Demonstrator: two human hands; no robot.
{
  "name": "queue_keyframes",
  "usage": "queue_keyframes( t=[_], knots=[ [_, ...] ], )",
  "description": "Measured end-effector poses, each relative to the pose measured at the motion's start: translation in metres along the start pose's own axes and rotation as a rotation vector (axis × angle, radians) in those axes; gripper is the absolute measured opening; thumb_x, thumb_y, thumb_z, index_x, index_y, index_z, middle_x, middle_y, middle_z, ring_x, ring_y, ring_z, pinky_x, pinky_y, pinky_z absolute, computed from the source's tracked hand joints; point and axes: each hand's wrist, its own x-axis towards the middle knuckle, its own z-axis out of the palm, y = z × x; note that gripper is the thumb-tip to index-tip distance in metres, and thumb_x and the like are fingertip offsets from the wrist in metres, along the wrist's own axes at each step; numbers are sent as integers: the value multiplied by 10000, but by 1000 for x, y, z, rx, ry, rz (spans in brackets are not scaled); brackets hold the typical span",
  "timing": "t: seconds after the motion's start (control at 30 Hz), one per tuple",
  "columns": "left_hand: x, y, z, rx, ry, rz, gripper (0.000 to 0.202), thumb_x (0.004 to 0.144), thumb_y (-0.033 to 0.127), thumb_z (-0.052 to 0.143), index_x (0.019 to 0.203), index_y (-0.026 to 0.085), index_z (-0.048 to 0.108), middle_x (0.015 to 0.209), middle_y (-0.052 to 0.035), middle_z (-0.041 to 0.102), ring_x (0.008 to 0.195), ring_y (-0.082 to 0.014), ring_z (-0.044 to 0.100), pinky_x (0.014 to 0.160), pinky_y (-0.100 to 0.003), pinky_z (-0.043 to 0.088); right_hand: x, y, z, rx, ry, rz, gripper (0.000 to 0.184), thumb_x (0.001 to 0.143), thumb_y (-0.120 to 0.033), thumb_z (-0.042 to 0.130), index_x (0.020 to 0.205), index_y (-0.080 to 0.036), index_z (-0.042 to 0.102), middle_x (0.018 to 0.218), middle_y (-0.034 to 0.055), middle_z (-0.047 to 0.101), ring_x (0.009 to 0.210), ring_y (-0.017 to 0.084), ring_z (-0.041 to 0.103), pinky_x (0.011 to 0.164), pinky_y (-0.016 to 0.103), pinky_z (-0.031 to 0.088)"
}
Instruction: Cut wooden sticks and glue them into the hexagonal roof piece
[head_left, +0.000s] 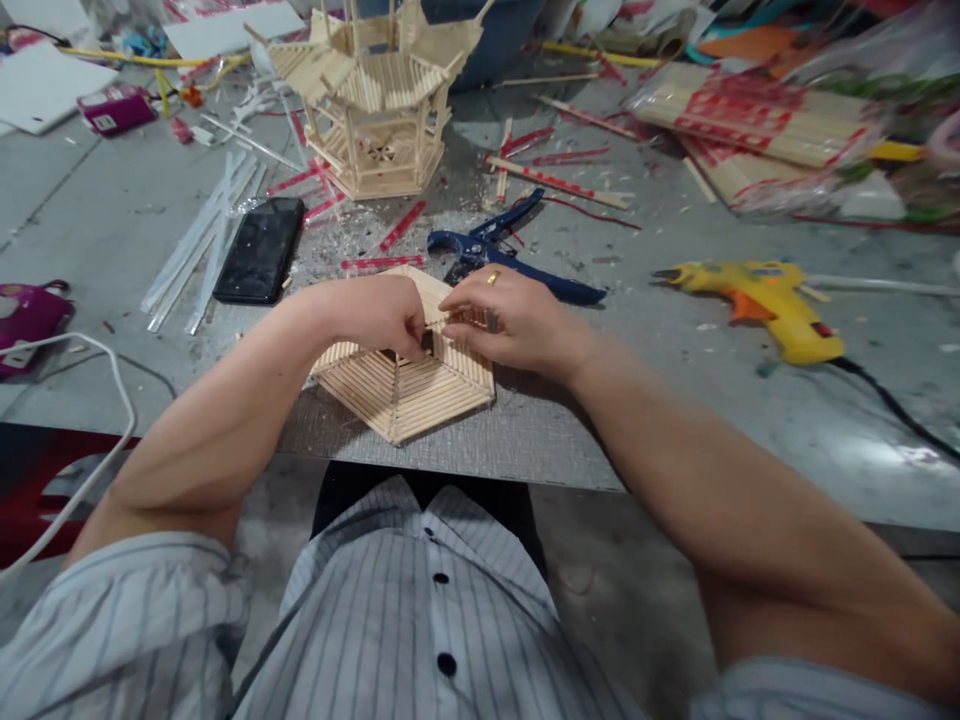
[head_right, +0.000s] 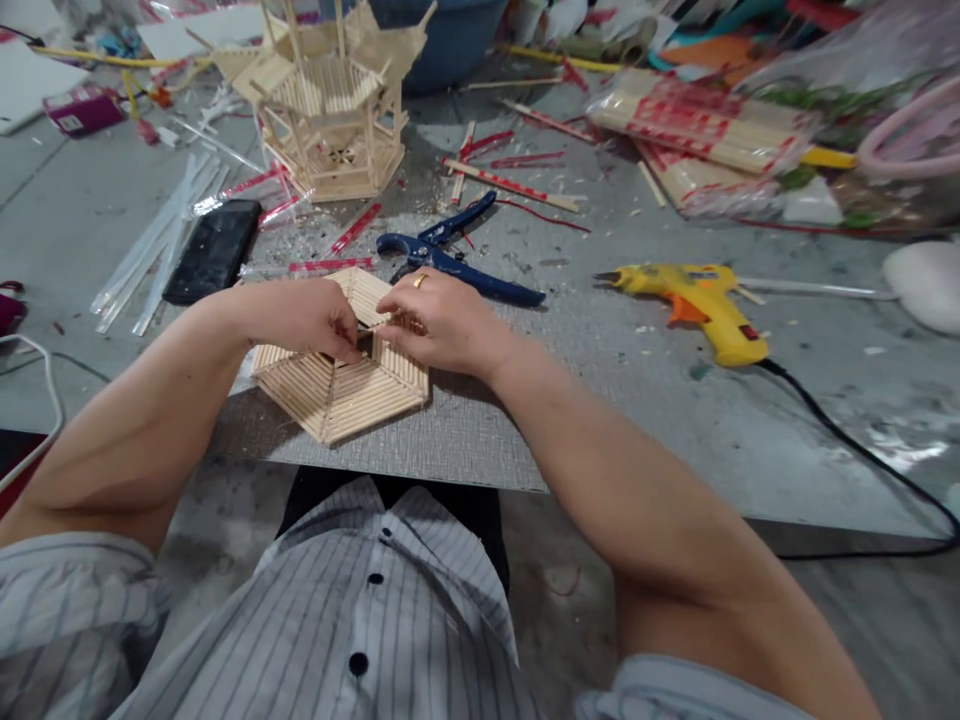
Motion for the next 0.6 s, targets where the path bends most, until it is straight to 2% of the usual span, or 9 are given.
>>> queue_keyframes(
  t=[0.33,0.6],
  knots=[
    [4,2,2,52,6,-28,231,713,348,639,746,162,772,573,-9,643,566,-115,473,615,-260,301,1,-1,0,7,-46,-8,187,831,-306,594,970,-210,675,966,109,670,999,259,582,878,432,468],
    [5,2,2,69,19,-56,232,693,363,642,734,175,772,578,-15,653,567,-120,479,612,-260,294,1,-1,0,1,-53,10,174,825,-313,594,952,-228,678,977,102,663,1020,256,578,884,432,473]
  ],
)
